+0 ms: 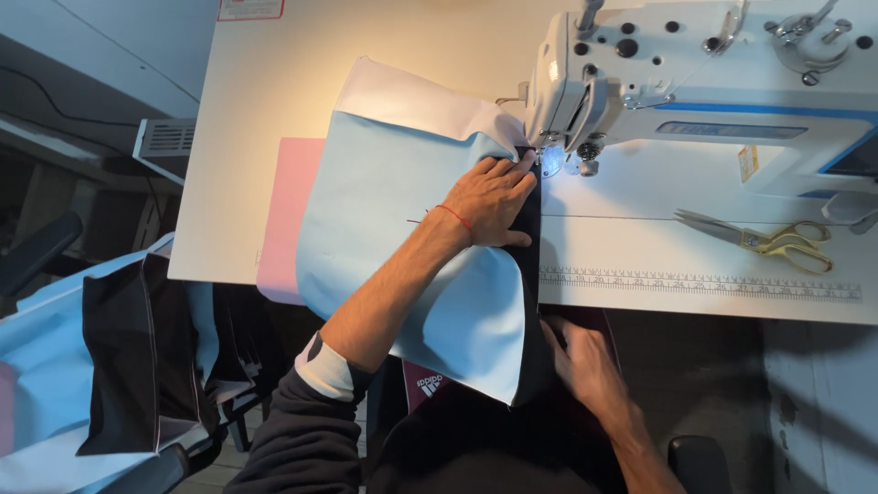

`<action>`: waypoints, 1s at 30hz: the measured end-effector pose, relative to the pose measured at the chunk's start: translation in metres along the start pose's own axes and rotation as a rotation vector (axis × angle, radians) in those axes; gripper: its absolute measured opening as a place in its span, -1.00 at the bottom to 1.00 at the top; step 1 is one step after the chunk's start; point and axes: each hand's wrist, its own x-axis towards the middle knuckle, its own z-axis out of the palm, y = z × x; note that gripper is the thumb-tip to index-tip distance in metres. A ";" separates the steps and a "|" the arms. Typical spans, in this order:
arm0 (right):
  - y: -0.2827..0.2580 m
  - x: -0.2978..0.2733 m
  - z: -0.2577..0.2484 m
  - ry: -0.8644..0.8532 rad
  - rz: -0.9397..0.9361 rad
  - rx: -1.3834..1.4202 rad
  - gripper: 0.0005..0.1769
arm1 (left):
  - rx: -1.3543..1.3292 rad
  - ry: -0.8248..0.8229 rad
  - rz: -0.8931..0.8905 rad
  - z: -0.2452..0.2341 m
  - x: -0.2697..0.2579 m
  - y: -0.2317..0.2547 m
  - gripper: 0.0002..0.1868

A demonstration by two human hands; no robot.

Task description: Sewing and trimming pieces of leather or fabric to assemble bags using an industrial sewing machine.

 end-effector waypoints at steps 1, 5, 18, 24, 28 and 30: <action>0.030 0.012 0.011 0.004 0.003 0.002 -0.53 | -0.001 -0.002 0.005 -0.001 0.001 -0.001 -0.09; 0.070 0.040 0.035 0.000 -0.050 0.478 -0.34 | -0.042 -0.064 -0.021 -0.005 0.003 0.000 -0.11; -0.003 0.015 0.027 0.096 -0.198 0.424 -0.78 | 0.008 -0.045 -0.052 -0.007 0.000 0.004 -0.05; -0.029 0.007 0.023 0.107 -0.103 0.387 -0.78 | 0.000 -0.024 -0.041 -0.003 0.003 -0.002 -0.05; -0.023 0.009 0.025 0.104 -0.186 0.435 -0.78 | 0.046 0.015 -0.009 0.001 0.008 -0.008 0.00; -0.031 0.005 0.024 0.128 -0.101 0.368 -0.80 | 0.012 -0.004 -0.045 -0.002 0.006 -0.006 -0.01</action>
